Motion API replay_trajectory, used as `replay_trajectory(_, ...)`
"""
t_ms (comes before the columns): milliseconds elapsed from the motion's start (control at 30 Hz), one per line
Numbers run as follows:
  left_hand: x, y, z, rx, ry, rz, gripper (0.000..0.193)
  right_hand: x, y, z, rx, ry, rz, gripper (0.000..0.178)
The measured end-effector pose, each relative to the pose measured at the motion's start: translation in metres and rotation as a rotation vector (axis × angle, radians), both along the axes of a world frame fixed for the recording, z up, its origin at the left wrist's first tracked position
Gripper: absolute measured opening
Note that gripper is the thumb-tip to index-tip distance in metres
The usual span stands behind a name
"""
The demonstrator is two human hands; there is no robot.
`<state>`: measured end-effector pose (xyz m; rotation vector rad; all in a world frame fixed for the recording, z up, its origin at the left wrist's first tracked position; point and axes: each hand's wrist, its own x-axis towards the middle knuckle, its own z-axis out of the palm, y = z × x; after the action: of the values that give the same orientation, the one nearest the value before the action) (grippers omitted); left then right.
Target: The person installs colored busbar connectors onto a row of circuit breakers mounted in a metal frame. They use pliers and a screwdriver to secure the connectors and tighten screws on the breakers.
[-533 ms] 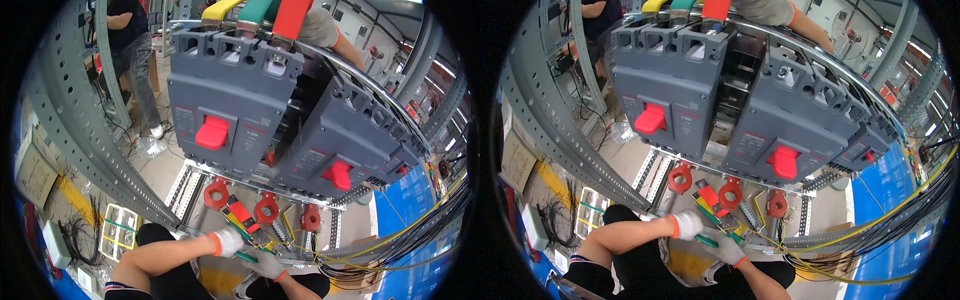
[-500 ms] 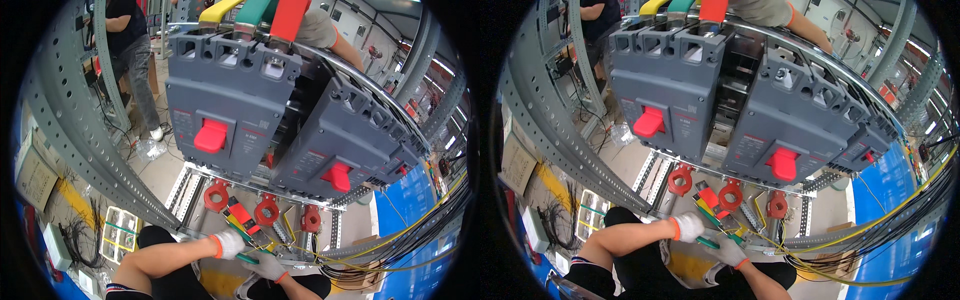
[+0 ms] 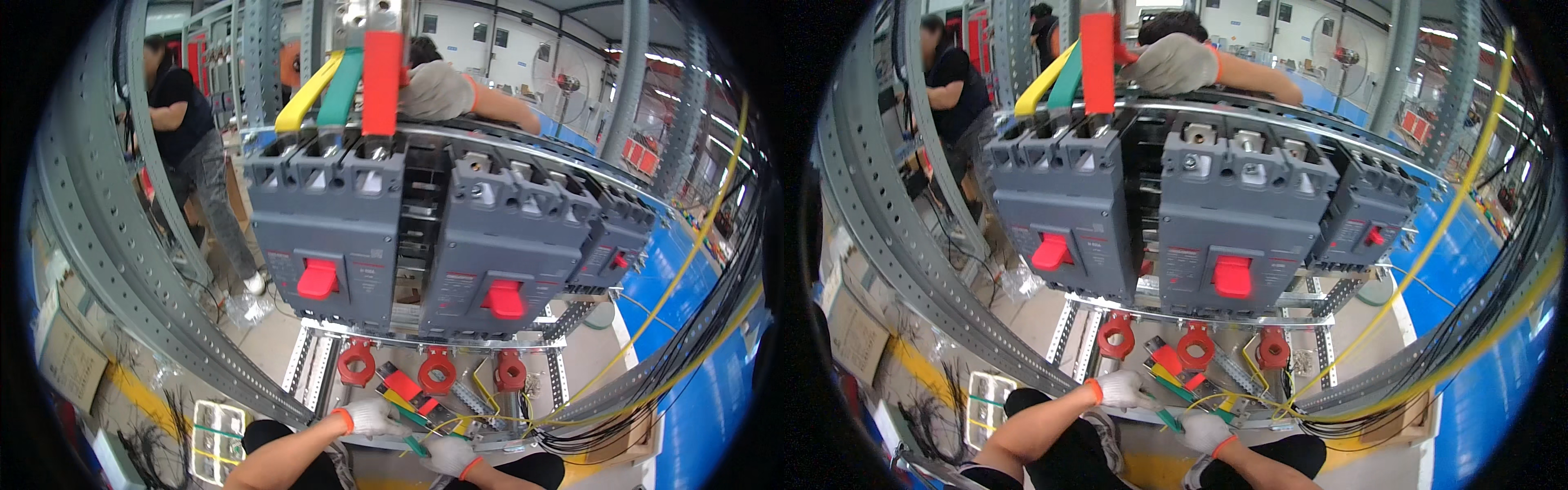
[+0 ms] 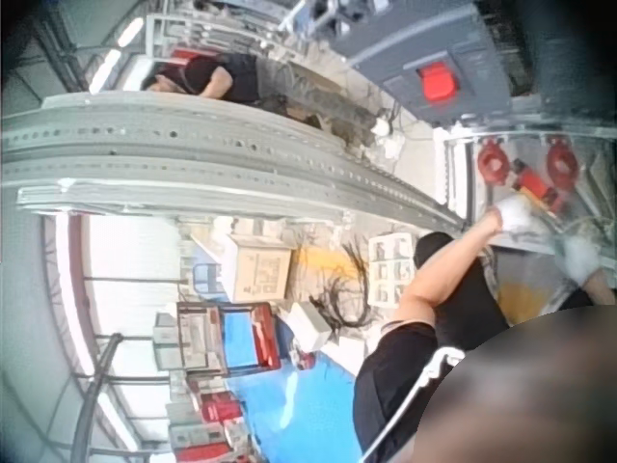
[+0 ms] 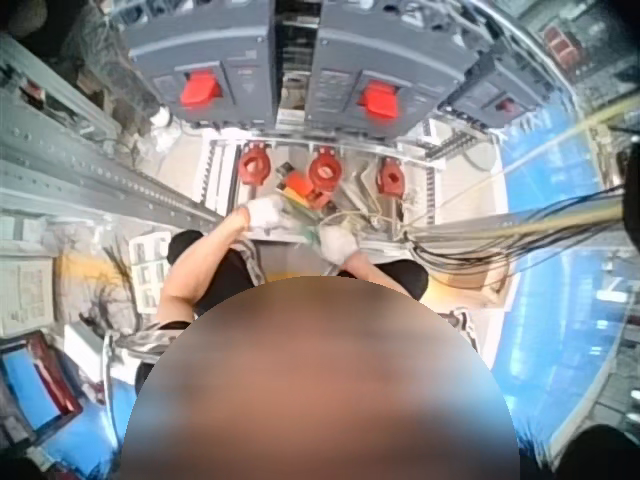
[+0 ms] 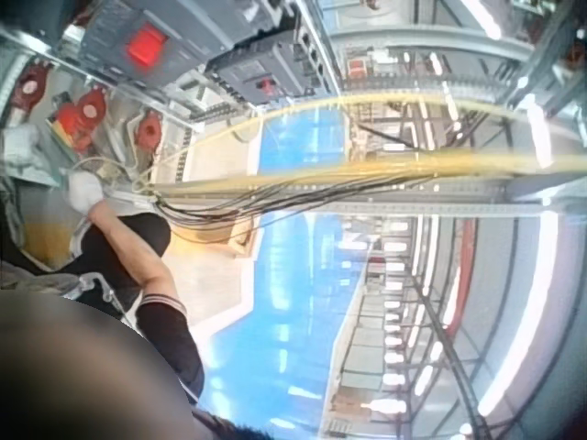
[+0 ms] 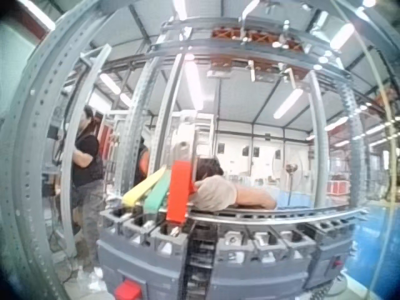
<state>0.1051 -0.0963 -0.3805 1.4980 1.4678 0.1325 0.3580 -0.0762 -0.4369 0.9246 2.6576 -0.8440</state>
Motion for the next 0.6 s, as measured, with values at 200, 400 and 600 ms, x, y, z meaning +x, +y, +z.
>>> replay_trajectory(200, 0.005, -0.008, -0.033, 0.176, 0.367, -0.064, 0.072, 0.008, -0.01, -0.002, -0.335, 0.125, 0.13, 0.037)
replay_trajectory(400, 0.0, -0.012, -0.066, 0.188, 0.442, -0.067, 0.069, 0.023, 0.004, -0.003, -0.062, 0.258, -0.209, 0.046)
replay_trajectory(600, 0.018, -0.018, -0.015, 0.12, 0.284, -0.244, 0.059, 0.025, 0.004, -0.028, 0.006, 0.153, -0.305, 0.031)
